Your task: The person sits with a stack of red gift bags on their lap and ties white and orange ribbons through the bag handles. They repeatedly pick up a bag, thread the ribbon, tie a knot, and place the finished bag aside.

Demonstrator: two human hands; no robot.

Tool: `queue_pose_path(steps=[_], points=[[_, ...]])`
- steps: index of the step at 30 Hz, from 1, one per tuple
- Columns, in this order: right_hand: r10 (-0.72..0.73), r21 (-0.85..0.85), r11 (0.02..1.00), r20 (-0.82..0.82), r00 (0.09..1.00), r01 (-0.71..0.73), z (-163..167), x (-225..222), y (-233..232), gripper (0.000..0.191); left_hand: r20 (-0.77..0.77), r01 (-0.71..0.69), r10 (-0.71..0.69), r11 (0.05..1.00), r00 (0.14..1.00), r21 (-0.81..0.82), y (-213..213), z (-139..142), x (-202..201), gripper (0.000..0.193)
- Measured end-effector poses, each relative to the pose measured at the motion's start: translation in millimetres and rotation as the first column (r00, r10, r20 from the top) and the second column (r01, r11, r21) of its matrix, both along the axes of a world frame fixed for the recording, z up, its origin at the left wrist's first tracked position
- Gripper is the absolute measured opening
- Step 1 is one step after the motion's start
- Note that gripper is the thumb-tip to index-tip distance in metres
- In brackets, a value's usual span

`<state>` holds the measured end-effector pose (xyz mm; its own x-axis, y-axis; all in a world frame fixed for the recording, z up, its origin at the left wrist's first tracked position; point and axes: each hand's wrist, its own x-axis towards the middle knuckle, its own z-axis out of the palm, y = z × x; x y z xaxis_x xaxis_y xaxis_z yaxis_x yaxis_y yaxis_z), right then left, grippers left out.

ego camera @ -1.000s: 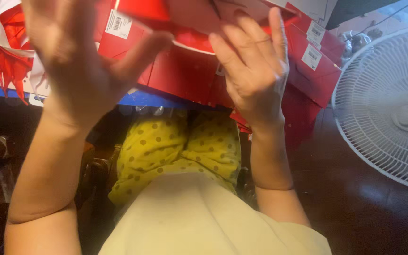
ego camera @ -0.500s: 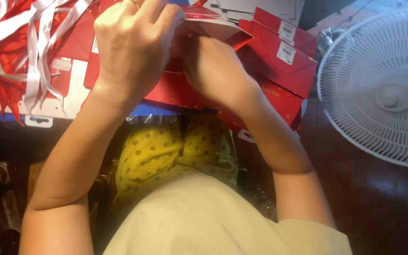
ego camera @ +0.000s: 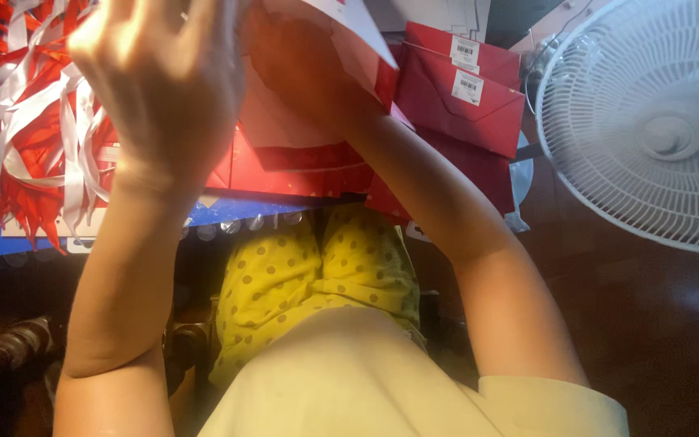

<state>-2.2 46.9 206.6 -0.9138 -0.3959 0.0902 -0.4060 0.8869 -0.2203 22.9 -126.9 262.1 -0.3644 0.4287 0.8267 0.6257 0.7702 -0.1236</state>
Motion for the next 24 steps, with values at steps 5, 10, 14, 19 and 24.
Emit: queue_pose_path(steps=[5,10,14,19,24], points=[[-0.001,0.011,1.000,-0.067,0.998,0.001,6.3,-3.0,3.7,0.016,0.003,0.055,-0.055,0.998,0.998,-0.017,1.5,5.0,17.5,0.017],[0.085,0.045,0.996,-0.313,0.946,-0.074,10.0,26.6,-0.8,0.015,0.033,0.037,-0.035,0.998,0.999,-0.044,-8.2,2.9,10.6,0.017],[0.180,0.090,0.984,-0.493,0.852,-0.156,24.2,92.9,12.8,0.015,0.034,0.008,-0.005,0.998,0.999,-0.066,-24.8,-0.3,7.2,0.013],[0.096,-0.039,0.991,-0.450,0.888,-0.127,50.3,150.6,71.2,0.025,0.182,0.021,-0.004,0.995,0.983,-0.095,-45.8,8.1,10.4,0.004],[-0.287,-0.850,0.523,-0.239,0.928,-0.057,26.0,159.5,124.1,0.009,0.587,0.053,-0.070,0.998,0.806,0.046,-44.6,22.4,21.1,0.005]])
